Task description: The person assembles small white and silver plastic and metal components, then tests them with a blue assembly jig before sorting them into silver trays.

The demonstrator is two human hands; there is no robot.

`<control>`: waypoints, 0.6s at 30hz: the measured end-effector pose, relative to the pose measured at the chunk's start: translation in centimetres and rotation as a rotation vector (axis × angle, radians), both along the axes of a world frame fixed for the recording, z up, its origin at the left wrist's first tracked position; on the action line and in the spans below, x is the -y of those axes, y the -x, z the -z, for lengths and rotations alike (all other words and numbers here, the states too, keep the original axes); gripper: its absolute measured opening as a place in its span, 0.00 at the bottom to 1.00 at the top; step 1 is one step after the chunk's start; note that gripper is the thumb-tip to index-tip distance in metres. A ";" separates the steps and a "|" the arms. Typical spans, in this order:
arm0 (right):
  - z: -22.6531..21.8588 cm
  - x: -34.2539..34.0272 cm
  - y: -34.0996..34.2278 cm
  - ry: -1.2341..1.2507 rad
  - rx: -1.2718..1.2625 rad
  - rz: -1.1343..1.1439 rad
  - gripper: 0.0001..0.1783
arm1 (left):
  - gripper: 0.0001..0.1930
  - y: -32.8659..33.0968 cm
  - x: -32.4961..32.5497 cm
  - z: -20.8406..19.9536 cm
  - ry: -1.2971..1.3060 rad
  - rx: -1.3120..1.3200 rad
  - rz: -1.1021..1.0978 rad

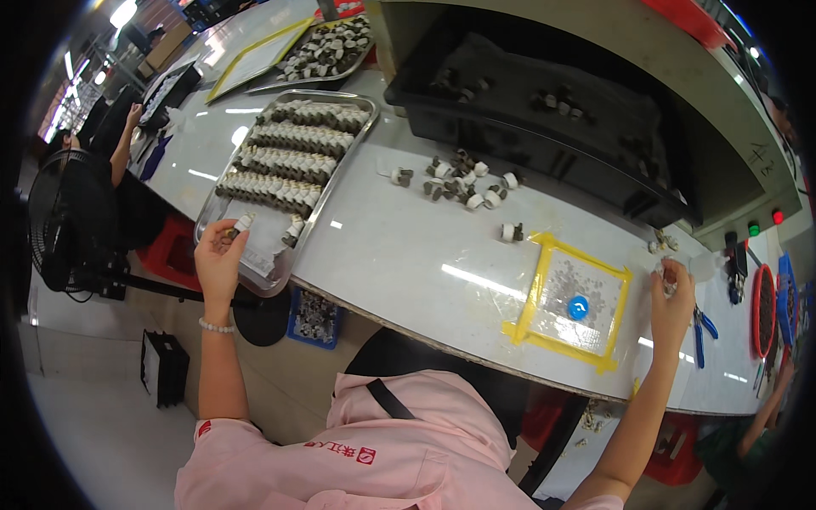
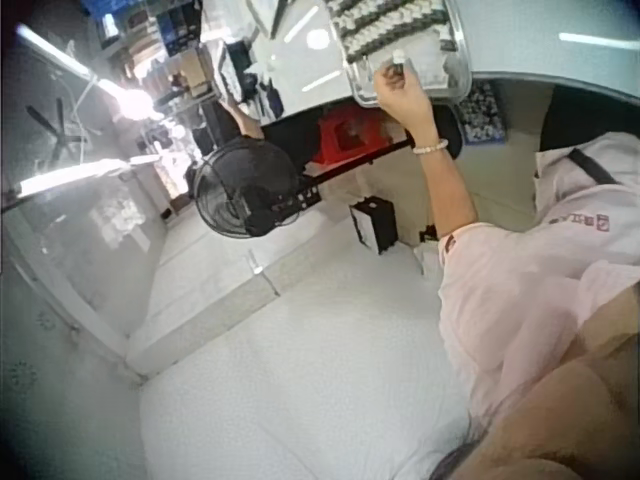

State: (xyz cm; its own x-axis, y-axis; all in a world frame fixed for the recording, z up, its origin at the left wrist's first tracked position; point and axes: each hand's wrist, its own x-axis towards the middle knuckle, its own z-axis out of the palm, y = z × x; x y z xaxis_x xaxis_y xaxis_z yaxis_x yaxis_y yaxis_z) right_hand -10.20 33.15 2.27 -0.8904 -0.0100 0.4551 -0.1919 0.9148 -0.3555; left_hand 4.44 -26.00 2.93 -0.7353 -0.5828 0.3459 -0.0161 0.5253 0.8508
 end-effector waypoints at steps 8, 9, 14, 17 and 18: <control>-0.8 4.6 -6.1 0.489 0.545 -0.119 0.13 | 0.10 1.4 -3.2 -0.1 0.177 0.255 0.027; -0.9 4.6 -6.3 0.488 0.544 -0.111 0.13 | 0.10 1.4 -3.2 -0.1 0.175 0.255 0.035; -1.0 5.6 -7.2 0.144 0.245 -0.152 0.16 | 0.13 1.2 -3.3 -0.5 0.229 0.337 0.069; -1.2 5.6 -7.2 0.097 0.245 -0.173 0.18 | 0.16 1.9 -4.3 -0.4 0.731 0.126 0.004; -0.9 5.4 -7.1 0.082 0.224 -0.170 0.17 | 0.19 2.5 -6.5 -1.8 0.556 0.196 -0.006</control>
State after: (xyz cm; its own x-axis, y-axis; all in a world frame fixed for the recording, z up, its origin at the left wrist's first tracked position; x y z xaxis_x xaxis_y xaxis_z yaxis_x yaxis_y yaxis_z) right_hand -3.05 27.78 3.16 -0.9575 -0.1393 0.2524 -0.2486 0.8425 -0.4780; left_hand 1.94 -19.48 4.70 -0.8137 -0.3573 0.4585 -0.1500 0.8911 0.4282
